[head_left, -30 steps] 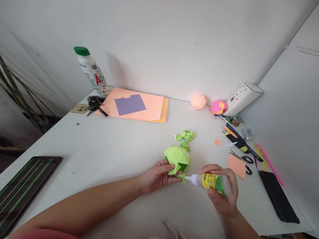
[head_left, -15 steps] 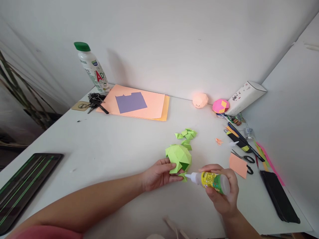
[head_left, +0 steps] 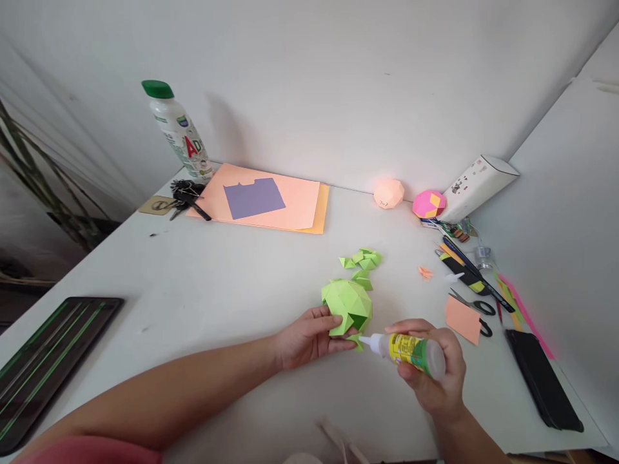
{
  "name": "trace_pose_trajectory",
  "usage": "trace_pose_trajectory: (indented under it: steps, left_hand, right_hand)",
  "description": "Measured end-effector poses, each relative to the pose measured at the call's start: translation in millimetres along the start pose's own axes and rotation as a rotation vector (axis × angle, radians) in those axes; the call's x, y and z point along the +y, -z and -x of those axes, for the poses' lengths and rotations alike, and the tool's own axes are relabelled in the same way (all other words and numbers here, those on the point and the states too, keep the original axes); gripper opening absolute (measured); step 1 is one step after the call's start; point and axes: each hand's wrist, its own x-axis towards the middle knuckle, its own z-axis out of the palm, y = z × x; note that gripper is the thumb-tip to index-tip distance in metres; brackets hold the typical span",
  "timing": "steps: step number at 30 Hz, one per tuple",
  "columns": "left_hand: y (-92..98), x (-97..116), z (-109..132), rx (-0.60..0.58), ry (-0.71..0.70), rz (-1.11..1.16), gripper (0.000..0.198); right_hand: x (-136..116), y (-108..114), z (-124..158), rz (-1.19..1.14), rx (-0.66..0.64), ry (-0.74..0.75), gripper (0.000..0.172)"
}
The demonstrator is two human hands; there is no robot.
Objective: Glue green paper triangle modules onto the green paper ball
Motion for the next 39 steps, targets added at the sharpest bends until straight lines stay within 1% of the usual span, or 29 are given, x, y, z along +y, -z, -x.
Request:
trace_pose_trajectory:
  steps: [11,17,25,29,34,39]
  left_hand:
    - [0.7,-0.2,-0.1,-0.025,-0.006,0.014,0.020]
    - [-0.3,-0.2,0.3,-0.014,-0.002,0.010,0.019]
    - [1.2,-0.9,-0.6,-0.019,-0.001,0.003,0.022]
    - [-0.6,-0.5,0.1,-0.011,0.001,0.008,0.022]
    - [-1.6,0.2,0.6,-0.014,0.000,0.009,0.022]
    - [1.5,-0.2,-0.5,-0.026,0.004,0.001,0.024]
  right_hand:
    - [-1.0,0.3,-1.2,-0.005,-0.006,0.019,0.022]
    - [-1.2,2.0,-1.4,-0.001,-0.016,0.022,0.022]
    - [1.2,1.9,-0.9,-0.022,0.008,-0.012,0.022]
    - [1.6,1.7,-2.9,-0.057,-0.008,-0.028,0.023]
    - [2.0,5.7,-4.8,-0.121,-0.005,-0.138,0.022]
    - [4.6,8.6,-10.9,-0.274,0.019,-0.336,0.016]
